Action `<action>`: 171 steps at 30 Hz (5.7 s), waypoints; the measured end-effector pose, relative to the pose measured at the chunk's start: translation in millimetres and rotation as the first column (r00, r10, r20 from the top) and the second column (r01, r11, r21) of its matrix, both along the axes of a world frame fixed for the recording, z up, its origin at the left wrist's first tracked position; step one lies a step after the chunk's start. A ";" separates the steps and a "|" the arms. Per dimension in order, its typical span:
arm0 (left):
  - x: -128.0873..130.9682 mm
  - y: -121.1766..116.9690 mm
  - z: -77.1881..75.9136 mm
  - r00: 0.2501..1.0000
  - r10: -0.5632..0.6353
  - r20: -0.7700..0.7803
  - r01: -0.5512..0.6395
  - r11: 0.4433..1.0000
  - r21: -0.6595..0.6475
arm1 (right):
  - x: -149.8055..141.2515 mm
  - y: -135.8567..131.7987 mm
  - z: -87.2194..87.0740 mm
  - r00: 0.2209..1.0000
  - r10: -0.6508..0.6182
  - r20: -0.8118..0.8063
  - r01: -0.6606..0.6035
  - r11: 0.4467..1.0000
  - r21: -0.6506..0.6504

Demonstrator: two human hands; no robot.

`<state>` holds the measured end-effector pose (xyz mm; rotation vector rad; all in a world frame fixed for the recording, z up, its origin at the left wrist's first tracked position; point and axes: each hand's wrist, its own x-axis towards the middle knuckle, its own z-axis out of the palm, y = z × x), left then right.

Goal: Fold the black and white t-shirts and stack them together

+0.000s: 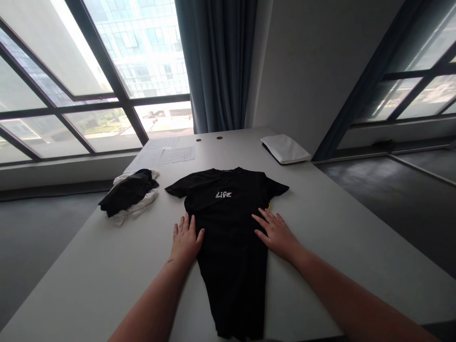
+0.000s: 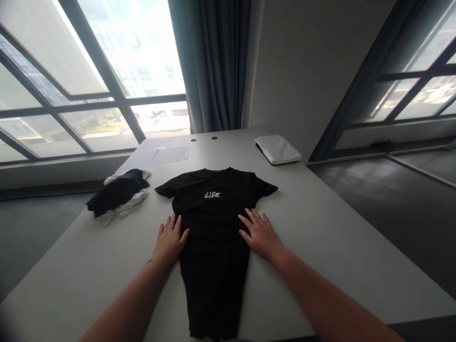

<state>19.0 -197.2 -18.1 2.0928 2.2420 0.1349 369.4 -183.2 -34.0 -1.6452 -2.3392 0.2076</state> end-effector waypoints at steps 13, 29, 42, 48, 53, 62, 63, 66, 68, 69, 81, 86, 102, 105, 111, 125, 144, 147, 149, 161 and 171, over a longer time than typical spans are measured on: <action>29.6 37.9 10.7 0.995 0.082 0.050 -0.083 0.996 0.025 | -5.5 123.8 -8.7 0.983 -0.103 0.149 0.108 0.994 -0.025; 11.5 139.9 3.0 0.967 -0.020 0.256 -0.036 0.976 0.215 | -1.8 205.4 2.1 0.995 -0.097 0.003 0.097 0.995 -0.004; 11.6 8.6 27.3 0.834 -0.467 0.293 0.462 0.882 0.093 | -11.7 -9.9 37.9 0.761 0.564 -0.321 -0.603 0.797 -0.031; 38.2 -19.9 31.9 0.666 -0.703 0.250 0.704 0.703 0.101 | -16.4 -42.4 42.5 0.756 0.586 -0.292 -0.617 0.786 -0.022; 67.0 -26.8 28.3 0.646 -0.719 0.258 0.704 0.691 0.162 | -22.7 -31.8 37.8 0.746 0.543 -0.384 -0.549 0.829 0.106; 67.2 -19.0 27.9 0.833 -0.525 0.173 0.466 0.836 0.290 | -18.5 -26.5 36.1 0.742 0.295 -0.602 -0.335 0.941 0.049; 68.0 -18.5 28.6 0.862 -0.482 0.158 0.421 0.853 0.310 | -19.1 -26.3 35.5 0.744 0.300 -0.598 -0.338 0.940 0.052; 66.9 -15.1 32.8 0.919 -0.375 0.122 0.313 0.882 0.353 | -20.4 -25.8 34.5 0.751 0.308 -0.584 -0.342 0.938 0.056; 60.7 -11.0 36.3 0.947 -0.301 0.115 0.240 0.898 0.370 | -19.2 -25.0 35.2 0.758 0.290 -0.584 -0.325 0.944 0.047; 55.8 -8.5 38.0 0.958 -0.264 0.116 0.203 0.904 0.377 | -17.8 -24.3 36.0 0.762 0.276 -0.585 -0.315 0.948 0.038; -36.6 -1.9 54.8 0.960 -0.088 0.266 -0.051 0.878 0.475 | 24.5 -1.2 39.6 0.785 0.116 -0.609 -0.131 0.991 0.020; -56.1 -23.5 50.0 0.961 -0.233 0.150 0.167 0.919 0.357 | 32.2 -0.4 36.6 0.834 0.177 -0.522 -0.226 0.974 -0.030; -79.1 -88.7 33.5 0.904 -0.383 0.191 0.347 0.917 0.197 | 75.2 -51.7 39.7 0.913 0.242 -0.329 -0.150 0.948 0.280; -79.0 -89.5 30.9 0.888 -0.409 0.212 0.362 0.904 0.227 | 82.7 -58.7 40.8 0.914 0.206 -0.349 -0.101 0.950 0.295; -91.7 -99.0 23.9 0.838 -0.425 0.343 0.343 0.898 0.276 | 80.3 -77.5 29.1 0.945 0.259 -0.201 -0.234 0.962 0.142; -96.8 -117.7 17.6 0.903 -0.351 0.249 0.294 0.926 0.237 | 77.7 -90.5 27.7 0.884 0.271 -0.382 -0.220 0.960 0.171; -101.7 -132.2 18.9 0.910 -0.367 0.194 0.317 0.916 0.246 | 72.5 -107.4 25.5 0.934 0.294 -0.202 -0.259 0.948 0.183; -100.2 -137.4 20.9 0.921 -0.355 0.163 0.315 0.922 0.227 | 76.4 -106.6 26.6 0.920 0.322 -0.224 -0.286 0.941 0.182; -99.5 -143.0 22.9 0.919 -0.370 0.138 0.336 0.916 0.219 | 82.0 -109.3 29.1 0.909 0.342 -0.237 -0.312 0.937 0.155; -7.9 -130.1 46.8 0.847 -0.526 0.080 0.485 0.826 0.287 | 33.3 -99.3 60.0 0.933 0.235 -0.274 -0.175 0.958 0.226; 79.5 -101.9 -4.7 0.828 -0.561 0.003 0.556 0.821 0.129 | -57.7 -89.5 28.0 0.987 0.158 0.036 -0.152 0.978 -0.140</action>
